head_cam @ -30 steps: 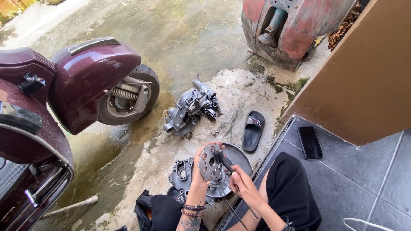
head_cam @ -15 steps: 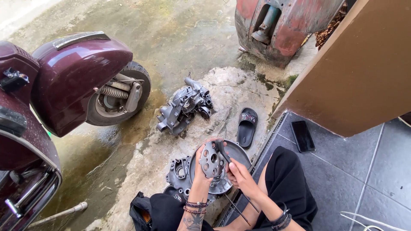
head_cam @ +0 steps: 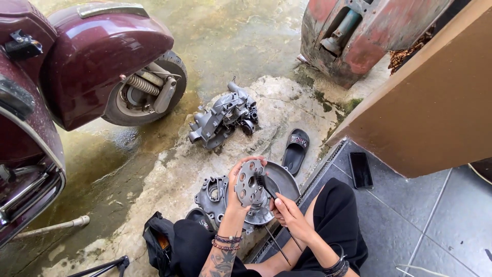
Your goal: Inspecting and attempting to fit a circular engine component onto a motorcycle engine block
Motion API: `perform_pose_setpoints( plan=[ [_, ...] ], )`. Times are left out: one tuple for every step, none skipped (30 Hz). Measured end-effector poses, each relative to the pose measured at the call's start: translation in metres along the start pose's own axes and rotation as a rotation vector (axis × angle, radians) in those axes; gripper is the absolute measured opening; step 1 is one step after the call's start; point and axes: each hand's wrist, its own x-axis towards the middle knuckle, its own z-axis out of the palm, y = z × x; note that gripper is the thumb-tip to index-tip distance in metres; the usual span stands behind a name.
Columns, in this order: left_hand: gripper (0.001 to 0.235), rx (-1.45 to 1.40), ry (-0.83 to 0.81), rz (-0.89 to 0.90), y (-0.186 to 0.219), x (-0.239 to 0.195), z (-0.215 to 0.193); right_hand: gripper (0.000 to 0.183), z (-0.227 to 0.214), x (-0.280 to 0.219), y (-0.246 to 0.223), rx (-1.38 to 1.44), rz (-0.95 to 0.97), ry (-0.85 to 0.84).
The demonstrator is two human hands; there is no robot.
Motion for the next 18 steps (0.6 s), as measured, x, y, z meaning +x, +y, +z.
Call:
perform_pose_setpoints(
  plan=[
    [0.016,-0.001,0.0,0.004,0.001,0.001,0.001,0.041,0.002,0.001,0.002,-0.001,-0.001,-0.003],
    [0.015,0.011,-0.005,0.017,0.003,0.0,0.002,0.042,0.004,0.001,0.004,-0.003,-0.002,0.016],
    [0.013,0.022,-0.01,0.03,0.004,0.0,0.002,0.043,0.006,0.001,0.007,-0.005,-0.003,0.036],
    [0.013,0.028,-0.003,0.032,0.003,0.003,0.001,0.043,0.005,0.002,0.011,0.002,-0.001,0.03],
    [0.013,-0.023,-0.011,0.063,0.002,0.006,0.0,0.044,0.003,0.002,0.015,-0.028,-0.017,0.011],
    [0.013,-0.074,-0.013,0.094,0.001,0.007,-0.003,0.046,0.003,0.001,0.019,-0.057,-0.029,-0.01],
    [0.013,-0.069,-0.001,0.097,-0.002,0.008,-0.004,0.046,-0.003,0.005,0.017,-0.049,-0.022,-0.02],
    [0.013,-0.094,-0.038,0.14,-0.005,0.01,-0.005,0.045,-0.009,0.009,0.014,-0.121,-0.058,0.02],
    [0.014,-0.118,-0.077,0.183,-0.008,0.011,-0.006,0.044,-0.016,0.014,0.011,-0.193,-0.094,0.059],
    [0.014,-0.115,-0.068,0.19,-0.009,0.011,-0.004,0.044,-0.011,0.012,0.008,-0.19,-0.091,0.049],
    [0.014,-0.092,-0.054,0.185,-0.01,0.01,-0.001,0.044,-0.006,0.011,0.005,-0.162,-0.08,0.075],
    [0.014,-0.068,-0.042,0.182,-0.011,0.011,0.002,0.044,-0.002,0.01,0.001,-0.134,-0.072,0.102],
    [0.014,-0.065,-0.037,0.19,-0.012,0.012,-0.002,0.044,0.003,0.007,0.0,-0.132,-0.072,0.092],
    [0.012,-0.095,-0.044,0.195,-0.013,0.015,-0.004,0.046,0.006,0.004,-0.002,-0.206,-0.08,0.064],
    [0.011,-0.126,-0.051,0.199,-0.013,0.017,-0.006,0.048,0.01,0.002,-0.004,-0.281,-0.089,0.037],
    [0.011,-0.123,-0.046,0.209,-0.014,0.017,-0.006,0.048,0.006,0.006,-0.003,-0.28,-0.091,0.026],
    [0.012,-0.13,-0.089,0.187,-0.015,0.017,-0.005,0.047,0.002,0.01,-0.002,-0.273,-0.116,0.071],
    [0.015,-0.135,-0.13,0.164,-0.015,0.016,-0.006,0.047,-0.001,0.015,-0.001,-0.265,-0.141,0.114]
  ],
)
